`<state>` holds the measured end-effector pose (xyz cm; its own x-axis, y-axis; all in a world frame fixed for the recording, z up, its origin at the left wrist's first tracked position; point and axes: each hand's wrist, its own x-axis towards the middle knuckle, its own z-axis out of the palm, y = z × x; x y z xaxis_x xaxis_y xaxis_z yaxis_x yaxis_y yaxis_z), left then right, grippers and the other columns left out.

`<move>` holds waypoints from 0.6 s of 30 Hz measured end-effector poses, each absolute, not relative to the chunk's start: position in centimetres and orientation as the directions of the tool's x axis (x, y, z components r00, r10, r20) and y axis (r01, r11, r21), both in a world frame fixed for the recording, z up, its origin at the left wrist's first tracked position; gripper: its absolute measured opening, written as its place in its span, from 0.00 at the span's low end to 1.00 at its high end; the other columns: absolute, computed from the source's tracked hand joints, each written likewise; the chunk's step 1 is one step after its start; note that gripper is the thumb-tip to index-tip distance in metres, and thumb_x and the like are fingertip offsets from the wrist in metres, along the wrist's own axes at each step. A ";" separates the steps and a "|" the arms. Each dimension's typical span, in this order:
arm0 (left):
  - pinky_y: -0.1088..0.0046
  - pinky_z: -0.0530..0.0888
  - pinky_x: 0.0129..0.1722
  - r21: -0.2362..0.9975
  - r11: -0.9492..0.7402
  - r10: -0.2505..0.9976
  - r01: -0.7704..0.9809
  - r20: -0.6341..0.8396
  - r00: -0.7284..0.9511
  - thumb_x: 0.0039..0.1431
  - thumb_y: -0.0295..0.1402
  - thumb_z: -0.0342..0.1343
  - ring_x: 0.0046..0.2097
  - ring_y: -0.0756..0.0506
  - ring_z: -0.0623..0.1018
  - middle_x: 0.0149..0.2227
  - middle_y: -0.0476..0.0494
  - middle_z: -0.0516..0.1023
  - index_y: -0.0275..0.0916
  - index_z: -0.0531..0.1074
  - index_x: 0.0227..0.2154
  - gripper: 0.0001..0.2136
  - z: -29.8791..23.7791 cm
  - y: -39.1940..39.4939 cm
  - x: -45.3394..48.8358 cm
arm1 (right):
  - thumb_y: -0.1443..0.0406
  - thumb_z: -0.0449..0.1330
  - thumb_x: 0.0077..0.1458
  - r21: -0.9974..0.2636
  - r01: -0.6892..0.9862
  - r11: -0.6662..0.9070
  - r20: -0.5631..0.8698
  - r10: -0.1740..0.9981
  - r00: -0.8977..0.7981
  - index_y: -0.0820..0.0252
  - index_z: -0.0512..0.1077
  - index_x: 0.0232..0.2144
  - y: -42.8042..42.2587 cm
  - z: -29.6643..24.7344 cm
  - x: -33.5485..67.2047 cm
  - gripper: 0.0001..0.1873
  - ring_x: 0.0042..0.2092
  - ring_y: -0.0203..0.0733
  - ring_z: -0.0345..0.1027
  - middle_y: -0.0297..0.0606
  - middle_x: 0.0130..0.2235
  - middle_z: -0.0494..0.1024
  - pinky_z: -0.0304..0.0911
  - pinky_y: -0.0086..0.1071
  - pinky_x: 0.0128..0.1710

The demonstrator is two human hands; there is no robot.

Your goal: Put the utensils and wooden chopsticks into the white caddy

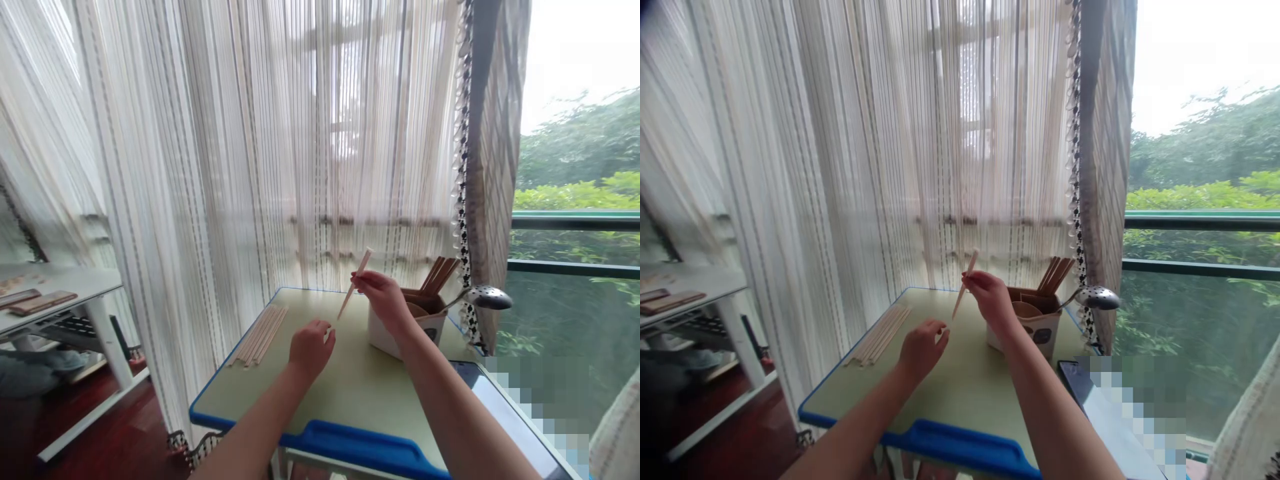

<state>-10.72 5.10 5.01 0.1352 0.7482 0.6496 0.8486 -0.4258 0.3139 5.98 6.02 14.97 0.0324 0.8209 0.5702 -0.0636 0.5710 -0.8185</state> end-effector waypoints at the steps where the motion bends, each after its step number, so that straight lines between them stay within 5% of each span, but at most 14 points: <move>1: 0.72 0.68 0.33 0.342 -0.458 0.732 0.821 0.669 0.130 0.54 0.34 0.50 0.30 0.47 0.73 0.32 0.43 0.75 0.39 0.73 0.35 0.09 5.8 5.1 -9.7 | 0.60 0.64 0.41 -0.810 -0.071 0.582 0.579 0.813 0.058 0.59 0.76 0.29 5.7 15.9 7.1 0.11 0.35 0.37 0.69 0.38 0.34 0.78 0.63 0.31 0.36; 6: 0.72 0.69 0.36 0.378 -0.708 0.578 0.596 0.795 0.183 0.54 0.35 0.50 0.32 0.48 0.73 0.35 0.43 0.76 0.40 0.72 0.40 0.12 10.0 5.3 -3.9 | 0.60 0.65 0.39 -0.759 -0.004 0.651 0.646 0.755 0.112 0.58 0.75 0.28 4.6 18.5 11.9 0.11 0.34 0.38 0.70 0.37 0.32 0.78 0.65 0.32 0.37; 13: 0.76 0.61 0.25 0.278 -0.760 0.580 0.587 0.697 0.421 0.54 0.33 0.50 0.24 0.50 0.67 0.20 0.47 0.71 0.38 0.73 0.19 0.12 15.3 8.2 2.3 | 0.59 0.65 0.40 -0.739 0.059 0.671 0.673 0.737 0.064 0.57 0.75 0.27 5.4 18.7 16.8 0.10 0.35 0.39 0.71 0.36 0.31 0.79 0.66 0.34 0.39; 18: 0.74 0.55 0.22 0.198 -0.762 0.582 0.616 0.625 0.519 0.48 0.33 0.55 0.20 0.52 0.62 0.16 0.47 0.68 0.38 0.73 0.15 0.10 17.5 10.0 4.2 | 0.59 0.64 0.41 -0.711 0.150 0.687 0.698 0.715 0.037 0.58 0.75 0.27 7.3 19.3 19.1 0.10 0.34 0.39 0.72 0.36 0.30 0.78 0.66 0.31 0.36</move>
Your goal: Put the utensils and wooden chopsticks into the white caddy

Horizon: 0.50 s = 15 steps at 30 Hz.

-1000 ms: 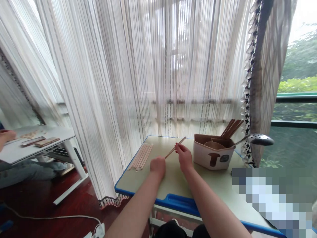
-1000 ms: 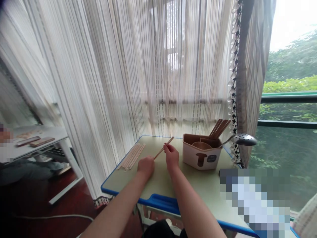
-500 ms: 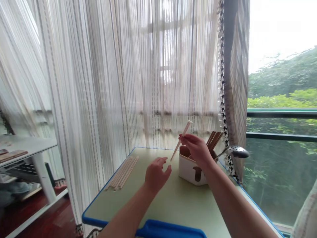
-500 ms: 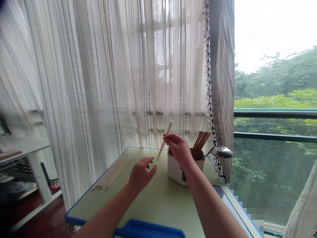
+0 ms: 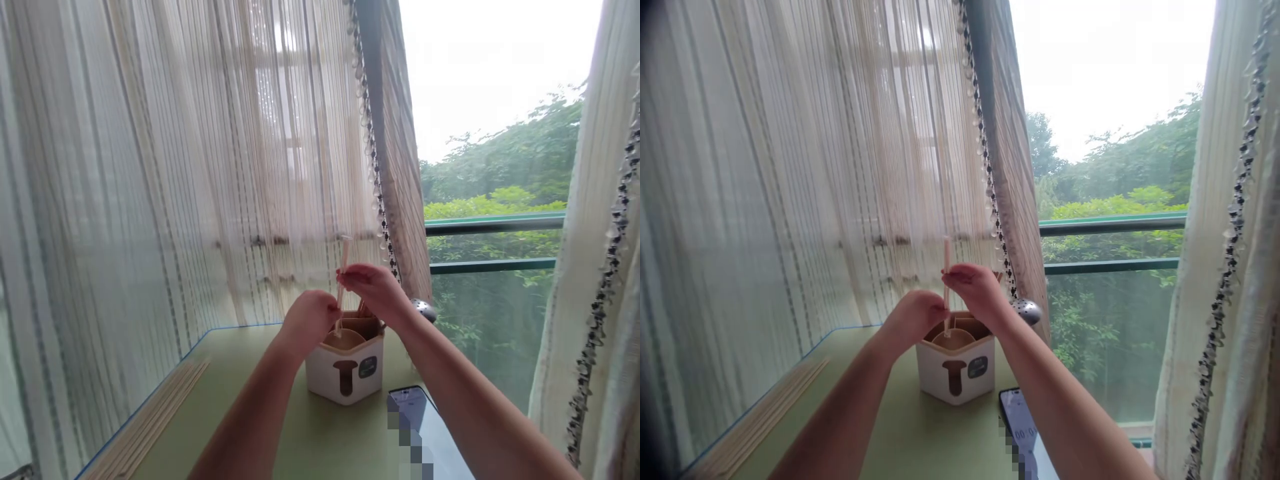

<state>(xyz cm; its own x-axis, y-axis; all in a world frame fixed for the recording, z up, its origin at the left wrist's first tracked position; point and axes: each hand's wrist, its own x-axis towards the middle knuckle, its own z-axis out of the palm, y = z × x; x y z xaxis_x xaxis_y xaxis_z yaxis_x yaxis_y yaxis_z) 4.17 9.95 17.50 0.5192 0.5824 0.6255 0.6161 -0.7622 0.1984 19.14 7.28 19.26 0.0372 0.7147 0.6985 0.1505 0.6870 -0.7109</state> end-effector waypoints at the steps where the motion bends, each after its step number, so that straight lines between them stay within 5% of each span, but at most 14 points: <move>1: 0.74 0.55 0.22 0.201 -0.765 0.586 0.612 0.610 0.533 0.47 0.33 0.55 0.20 0.52 0.62 0.15 0.47 0.68 0.38 0.73 0.15 0.10 17.5 10.2 4.3 | 0.60 0.63 0.41 -0.710 0.192 0.677 0.689 0.725 -0.008 0.58 0.75 0.27 7.5 19.3 19.4 0.09 0.33 0.38 0.71 0.35 0.30 0.78 0.66 0.30 0.35; 6: 0.76 0.55 0.21 0.258 -0.798 0.590 0.545 0.516 0.621 0.43 0.31 0.57 0.18 0.54 0.61 0.13 0.50 0.66 0.39 0.74 0.15 0.07 15.8 11.3 4.7 | 0.62 0.61 0.44 -0.681 0.333 0.652 0.641 0.751 -0.160 0.59 0.76 0.26 7.6 18.4 20.5 0.07 0.32 0.38 0.71 0.35 0.28 0.78 0.64 0.28 0.31; 15: 0.79 0.52 0.16 0.478 -0.682 0.723 0.554 0.327 0.608 0.39 0.35 0.60 0.15 0.57 0.57 0.10 0.54 0.60 0.36 0.74 0.13 0.08 15.2 11.7 4.8 | 0.62 0.63 0.42 -0.742 0.314 0.593 0.608 0.792 -0.057 0.58 0.76 0.28 8.7 17.4 21.5 0.08 0.30 0.39 0.70 0.36 0.27 0.77 0.64 0.28 0.28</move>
<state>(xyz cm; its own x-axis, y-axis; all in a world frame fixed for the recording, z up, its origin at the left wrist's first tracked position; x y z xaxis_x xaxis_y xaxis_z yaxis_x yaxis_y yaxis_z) 4.82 11.72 15.23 0.6082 0.7232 0.3273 0.5538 -0.6819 0.4778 21.51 8.73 17.43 -0.0574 0.7915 0.6084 0.3137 0.5929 -0.7417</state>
